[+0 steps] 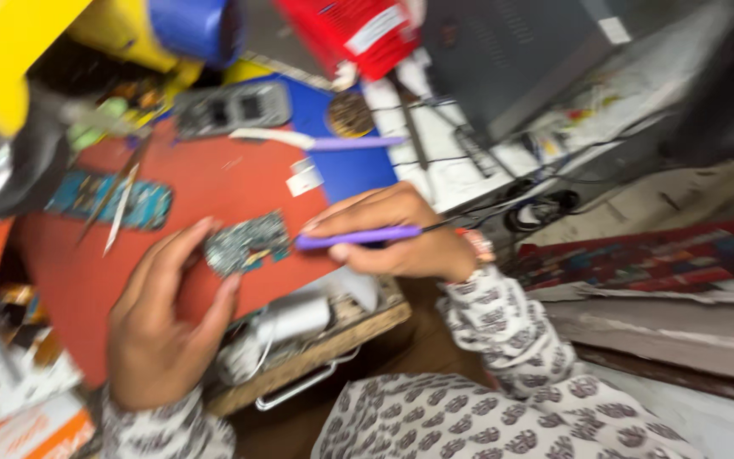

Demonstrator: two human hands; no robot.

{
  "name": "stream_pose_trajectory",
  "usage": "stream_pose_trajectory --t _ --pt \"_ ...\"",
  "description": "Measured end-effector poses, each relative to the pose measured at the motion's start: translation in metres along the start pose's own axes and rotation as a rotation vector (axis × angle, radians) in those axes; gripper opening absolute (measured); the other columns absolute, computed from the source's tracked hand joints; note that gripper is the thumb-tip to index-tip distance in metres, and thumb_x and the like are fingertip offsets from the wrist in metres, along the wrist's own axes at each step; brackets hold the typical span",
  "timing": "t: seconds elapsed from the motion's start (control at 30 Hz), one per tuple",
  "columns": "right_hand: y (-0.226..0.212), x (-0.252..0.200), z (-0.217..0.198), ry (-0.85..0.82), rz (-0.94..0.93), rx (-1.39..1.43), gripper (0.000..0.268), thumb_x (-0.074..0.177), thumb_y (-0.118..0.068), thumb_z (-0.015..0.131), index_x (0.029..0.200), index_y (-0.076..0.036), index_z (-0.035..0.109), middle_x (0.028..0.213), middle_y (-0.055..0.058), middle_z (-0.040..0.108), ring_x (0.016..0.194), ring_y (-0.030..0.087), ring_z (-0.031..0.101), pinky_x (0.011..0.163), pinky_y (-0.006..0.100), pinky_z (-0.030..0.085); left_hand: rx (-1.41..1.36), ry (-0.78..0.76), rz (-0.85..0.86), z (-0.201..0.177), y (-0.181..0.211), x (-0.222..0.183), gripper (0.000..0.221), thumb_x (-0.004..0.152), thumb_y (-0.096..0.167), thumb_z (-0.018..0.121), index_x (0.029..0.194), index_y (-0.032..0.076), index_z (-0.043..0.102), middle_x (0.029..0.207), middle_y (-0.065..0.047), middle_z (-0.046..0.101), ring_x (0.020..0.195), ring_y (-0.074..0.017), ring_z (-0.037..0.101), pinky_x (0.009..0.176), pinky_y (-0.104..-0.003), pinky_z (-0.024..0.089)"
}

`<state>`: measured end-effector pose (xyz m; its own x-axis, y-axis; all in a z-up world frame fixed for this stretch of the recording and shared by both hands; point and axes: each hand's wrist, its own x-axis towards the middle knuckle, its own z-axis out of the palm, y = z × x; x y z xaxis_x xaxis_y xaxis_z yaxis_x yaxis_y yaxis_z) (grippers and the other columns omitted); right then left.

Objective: The person uses a soldering iron to work on a circuit board. They apply flux from a syringe and manipulate the small components on the board with their hands.

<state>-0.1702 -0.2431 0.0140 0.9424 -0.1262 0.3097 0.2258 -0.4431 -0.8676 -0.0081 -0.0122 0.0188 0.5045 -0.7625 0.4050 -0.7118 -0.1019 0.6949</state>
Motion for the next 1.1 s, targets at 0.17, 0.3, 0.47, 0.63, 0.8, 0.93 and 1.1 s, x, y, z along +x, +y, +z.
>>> stream_pose_trajectory --t 0.17,0.3,0.47,0.63,0.8,0.93,1.1 --pt "-0.005 -0.003 -0.003 -0.025 0.037 0.137 0.030 0.093 -0.002 0.072 0.122 -0.004 0.074 0.123 0.013 0.076 0.116 0.021 0.076 0.107 0.032 0.061 0.000 0.030 -0.003 0.008 -0.003 0.003 0.056 0.077 -0.002 0.078 0.129 -0.004 0.058 0.123 -0.020 0.068 0.114 -0.0289 0.068 0.097 -0.037 0.055" --pt "-0.006 -0.004 -0.003 -0.027 0.038 0.133 0.029 0.095 -0.004 0.071 0.124 -0.005 0.073 0.122 0.012 0.076 0.110 0.018 0.077 0.104 0.029 0.062 0.105 0.008 -0.015 0.011 -0.013 -0.002 0.058 0.074 -0.002 0.080 0.128 -0.007 0.060 0.119 -0.022 0.069 0.112 -0.0303 0.069 0.096 -0.039 0.056" --pt "-0.005 -0.008 -0.002 -0.033 0.028 0.135 0.024 0.098 -0.006 0.072 0.121 -0.005 0.073 0.121 0.011 0.076 0.112 0.017 0.076 0.103 0.027 0.061 0.069 0.023 0.061 0.020 -0.049 -0.014 0.062 0.080 0.003 0.081 0.136 -0.006 0.057 0.122 -0.023 0.069 0.115 -0.0300 0.070 0.100 -0.038 0.057" --pt "-0.001 -0.010 0.000 -0.006 0.023 0.169 0.024 0.097 -0.007 0.072 0.121 -0.007 0.074 0.121 0.010 0.076 0.113 0.017 0.076 0.104 0.026 0.061 0.098 -0.106 0.002 0.022 -0.116 -0.025 0.066 0.073 0.006 0.081 0.132 -0.008 0.055 0.118 -0.027 0.069 0.111 -0.0334 0.070 0.096 -0.043 0.057" --pt "-0.001 -0.013 0.000 -0.007 0.040 0.123 0.025 0.097 -0.008 0.072 0.122 -0.010 0.074 0.121 0.008 0.077 0.110 0.014 0.077 0.100 0.023 0.062 0.047 -0.068 0.047 0.044 -0.192 -0.044 0.069 0.080 0.010 0.077 0.141 -0.011 0.051 0.126 -0.028 0.067 0.117 -0.0357 0.067 0.098 -0.042 0.055" --pt "-0.002 -0.012 0.000 0.001 0.039 0.144 0.025 0.097 -0.007 0.072 0.122 -0.010 0.074 0.121 0.008 0.077 0.111 0.014 0.077 0.102 0.024 0.062 0.155 -0.168 -0.052 0.037 -0.183 -0.030 0.067 0.072 0.009 0.081 0.132 -0.009 0.059 0.118 -0.026 0.069 0.115 -0.0364 0.069 0.095 -0.044 0.056" --pt "-0.003 -0.008 -0.006 -0.027 -0.008 0.127 0.026 0.099 -0.007 0.073 0.125 -0.007 0.072 0.123 0.010 0.076 0.115 0.019 0.076 0.105 0.030 0.061 0.058 -0.016 0.020 0.017 -0.055 -0.017 0.056 0.080 0.009 0.079 0.132 0.000 0.061 0.124 -0.018 0.068 0.114 -0.0303 0.069 0.098 -0.039 0.055"
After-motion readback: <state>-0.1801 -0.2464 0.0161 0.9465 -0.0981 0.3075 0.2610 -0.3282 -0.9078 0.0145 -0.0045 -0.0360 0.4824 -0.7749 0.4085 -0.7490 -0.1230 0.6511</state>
